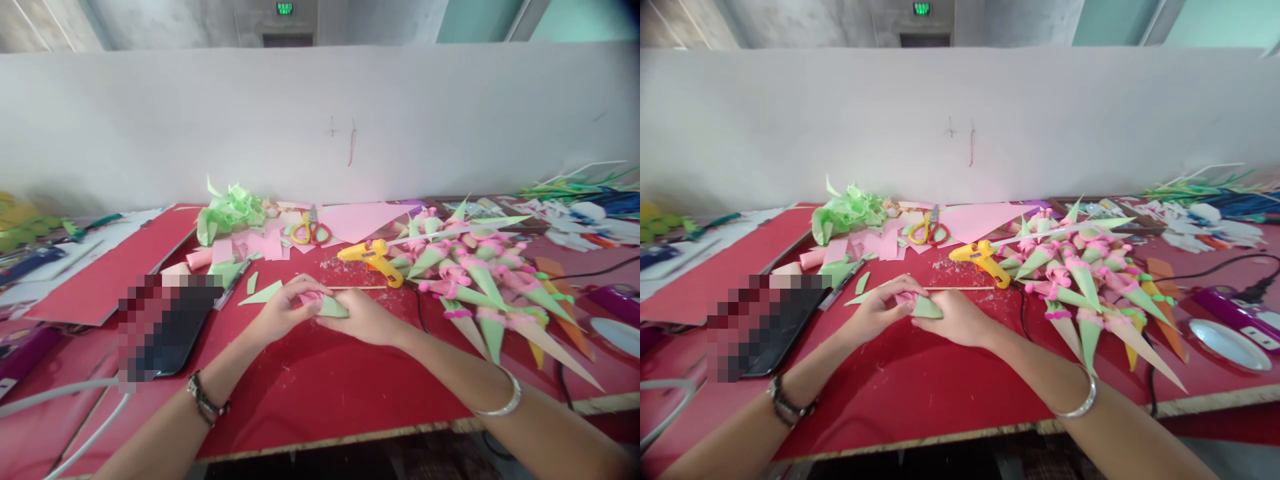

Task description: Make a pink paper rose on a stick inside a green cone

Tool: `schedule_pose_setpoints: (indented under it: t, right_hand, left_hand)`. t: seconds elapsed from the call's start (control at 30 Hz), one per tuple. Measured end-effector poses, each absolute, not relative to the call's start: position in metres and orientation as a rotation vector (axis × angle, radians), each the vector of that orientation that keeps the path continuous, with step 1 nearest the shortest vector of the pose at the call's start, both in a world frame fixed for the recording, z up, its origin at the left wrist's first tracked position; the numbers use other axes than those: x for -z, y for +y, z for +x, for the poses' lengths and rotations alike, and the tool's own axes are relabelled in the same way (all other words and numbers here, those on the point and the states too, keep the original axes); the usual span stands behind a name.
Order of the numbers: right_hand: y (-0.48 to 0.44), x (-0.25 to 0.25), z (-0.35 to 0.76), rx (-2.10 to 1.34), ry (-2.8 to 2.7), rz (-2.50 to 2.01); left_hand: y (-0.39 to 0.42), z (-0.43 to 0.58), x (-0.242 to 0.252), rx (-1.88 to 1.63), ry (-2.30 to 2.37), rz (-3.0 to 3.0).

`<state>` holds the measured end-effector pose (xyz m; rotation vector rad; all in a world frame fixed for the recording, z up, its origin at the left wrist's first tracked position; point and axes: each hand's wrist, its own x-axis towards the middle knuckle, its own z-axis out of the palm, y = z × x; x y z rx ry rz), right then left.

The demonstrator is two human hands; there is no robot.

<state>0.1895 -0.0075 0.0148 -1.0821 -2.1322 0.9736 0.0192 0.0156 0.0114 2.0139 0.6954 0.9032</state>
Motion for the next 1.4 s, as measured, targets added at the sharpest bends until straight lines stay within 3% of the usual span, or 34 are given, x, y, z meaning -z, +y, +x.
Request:
schedule_pose_setpoints:
  t: [1.1,1.4]
  right_hand:
    - [-0.007,-0.014,0.190,-1.003,-2.148,-1.097]
    - [-0.006,-0.011,0.188,-0.888,-2.100,-1.060]
  left_hand:
    - [0.013,0.020,-0.008,-0.857,0.738,2.062]
    - [0.006,0.026,-0.003,-1.099,0.788,2.046]
